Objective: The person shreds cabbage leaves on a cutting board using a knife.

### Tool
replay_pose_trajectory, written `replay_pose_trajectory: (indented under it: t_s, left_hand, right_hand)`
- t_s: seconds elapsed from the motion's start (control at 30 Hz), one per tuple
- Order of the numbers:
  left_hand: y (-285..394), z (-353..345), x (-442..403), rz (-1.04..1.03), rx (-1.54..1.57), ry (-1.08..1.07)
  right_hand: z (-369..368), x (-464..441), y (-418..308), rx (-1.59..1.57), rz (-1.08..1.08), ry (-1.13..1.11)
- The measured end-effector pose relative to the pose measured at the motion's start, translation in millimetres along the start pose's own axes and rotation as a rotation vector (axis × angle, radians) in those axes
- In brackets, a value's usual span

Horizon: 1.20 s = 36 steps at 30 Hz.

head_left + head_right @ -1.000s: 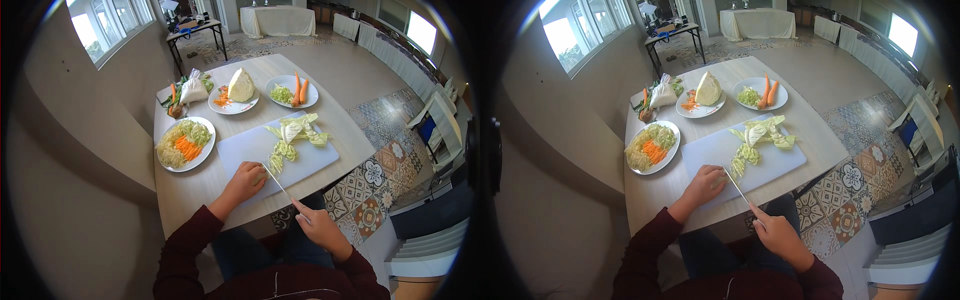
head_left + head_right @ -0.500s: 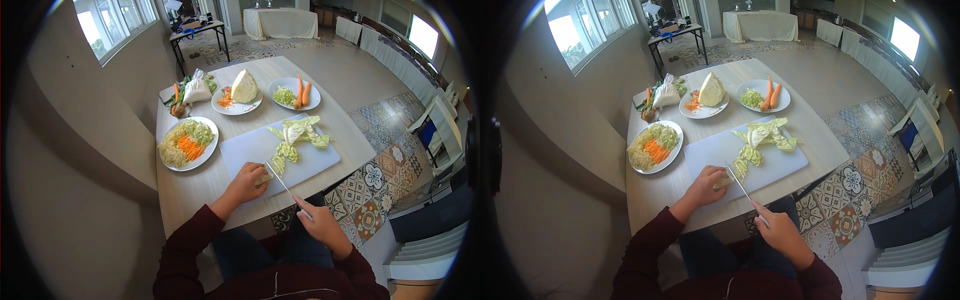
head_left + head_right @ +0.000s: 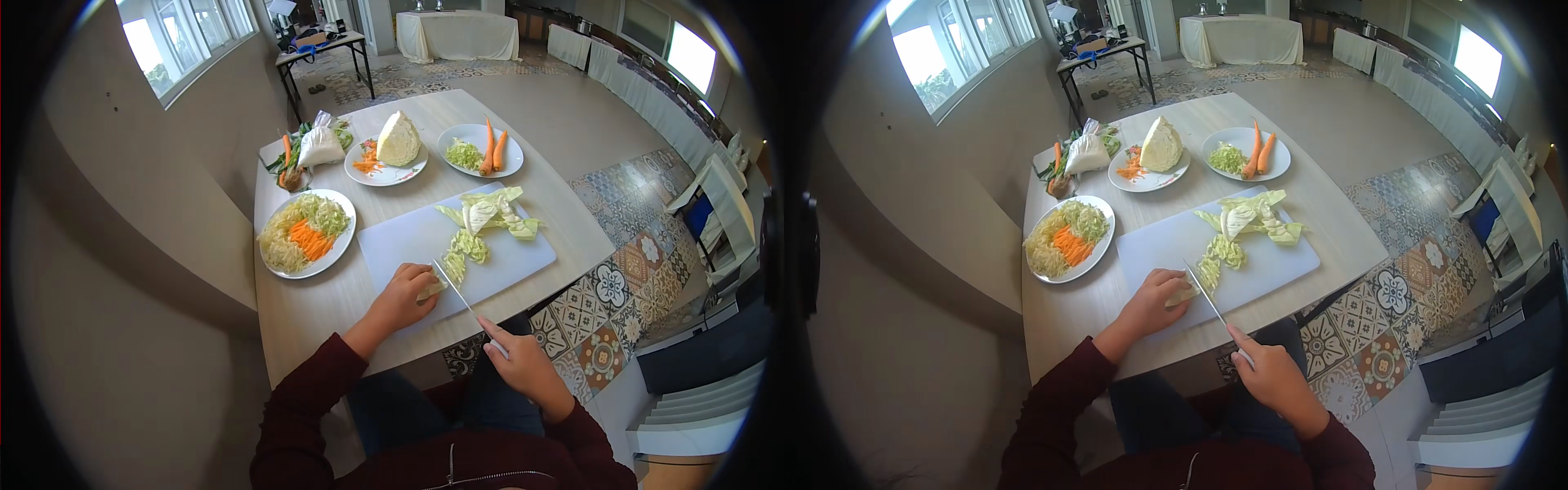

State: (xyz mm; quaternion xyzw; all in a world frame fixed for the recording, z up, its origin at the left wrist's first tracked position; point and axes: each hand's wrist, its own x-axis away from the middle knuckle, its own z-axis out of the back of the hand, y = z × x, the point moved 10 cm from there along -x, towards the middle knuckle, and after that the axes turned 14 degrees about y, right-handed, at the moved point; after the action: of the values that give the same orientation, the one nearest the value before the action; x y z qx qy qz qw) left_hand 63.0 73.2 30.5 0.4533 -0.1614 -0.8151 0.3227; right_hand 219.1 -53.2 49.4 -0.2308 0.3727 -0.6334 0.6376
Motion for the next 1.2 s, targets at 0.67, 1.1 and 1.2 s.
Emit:
replay_pose_trajectory:
  t_s: [0.67, 1.1, 1.2]
  left_hand:
    - [1.2, 0.3, -2.5, -0.004, -0.027, -0.02]
    - [0.4, 0.4, -2.6, 0.005, -0.012, 0.002]
    - [1.0, 1.4, -2.8, 0.013, -0.016, 0.005]
  right_hand:
    - [-2.1, 3.4, -3.0, -0.136, -0.168, -0.033]
    - [-9.7, 5.0, -5.1, -0.055, -0.102, -0.072]
    - [-7.8, 6.2, -4.9, -0.022, -0.109, -0.091]
